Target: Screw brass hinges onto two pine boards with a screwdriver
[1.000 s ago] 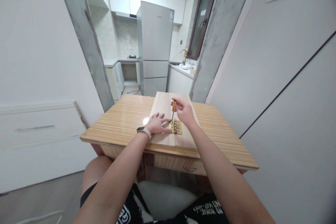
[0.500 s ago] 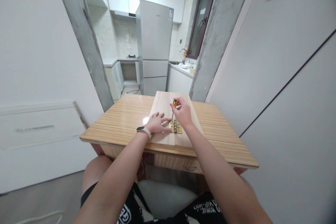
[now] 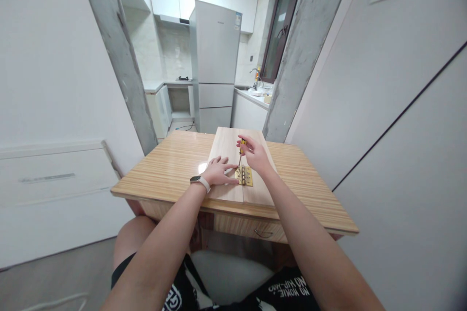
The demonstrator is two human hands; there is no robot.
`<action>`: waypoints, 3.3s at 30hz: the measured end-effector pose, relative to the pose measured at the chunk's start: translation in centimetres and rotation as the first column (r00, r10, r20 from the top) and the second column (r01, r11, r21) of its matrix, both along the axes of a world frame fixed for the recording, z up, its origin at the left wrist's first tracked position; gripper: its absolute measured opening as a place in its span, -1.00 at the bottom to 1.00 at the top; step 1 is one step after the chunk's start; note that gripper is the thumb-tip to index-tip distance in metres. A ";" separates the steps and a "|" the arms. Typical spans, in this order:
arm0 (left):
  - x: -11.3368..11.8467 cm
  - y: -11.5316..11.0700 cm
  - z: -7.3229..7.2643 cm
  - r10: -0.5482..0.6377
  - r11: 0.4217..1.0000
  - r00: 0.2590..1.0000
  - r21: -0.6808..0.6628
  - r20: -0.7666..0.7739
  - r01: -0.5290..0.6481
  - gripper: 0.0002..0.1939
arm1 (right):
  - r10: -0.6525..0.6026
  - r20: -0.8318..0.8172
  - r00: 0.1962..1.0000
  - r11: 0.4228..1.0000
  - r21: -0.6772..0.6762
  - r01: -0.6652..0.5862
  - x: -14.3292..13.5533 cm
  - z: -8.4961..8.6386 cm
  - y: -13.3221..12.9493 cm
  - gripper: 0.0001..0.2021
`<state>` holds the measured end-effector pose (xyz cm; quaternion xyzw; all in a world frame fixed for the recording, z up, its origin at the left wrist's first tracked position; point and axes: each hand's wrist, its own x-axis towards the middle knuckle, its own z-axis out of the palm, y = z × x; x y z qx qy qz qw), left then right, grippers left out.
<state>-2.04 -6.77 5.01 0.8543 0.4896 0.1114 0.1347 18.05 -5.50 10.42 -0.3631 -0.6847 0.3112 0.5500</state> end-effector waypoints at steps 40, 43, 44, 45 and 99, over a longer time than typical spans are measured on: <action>0.1 0.1 0.0 0.002 1.000 1.000 0.004 -0.005 -0.002 -0.07 | 0.024 -0.038 0.999 1.000 0.012 -0.023 -0.2 0.3 -0.7 -0.62; 0.0 0.1 -0.1 0.003 1.000 1.000 0.002 -0.005 -0.003 -0.06 | 0.008 -0.063 0.998 1.000 0.002 -0.008 -0.2 0.5 -0.8 -0.58; 0.0 0.1 -0.1 0.003 1.000 1.000 0.004 -0.004 -0.003 -0.06 | -0.001 -0.074 0.997 1.000 -0.002 0.001 -0.2 0.5 -0.8 -0.56; 0.0 0.1 -0.1 0.003 1.000 1.000 0.005 -0.004 -0.003 -0.06 | -0.011 -0.085 0.996 1.000 -0.006 0.010 -0.3 0.4 -0.8 -0.53; 0.1 0.0 0.0 0.004 1.000 1.000 0.001 -0.007 -0.004 -0.07 | -0.365 0.117 0.923 0.909 0.259 0.327 -0.8 0.7 -1.6 -0.74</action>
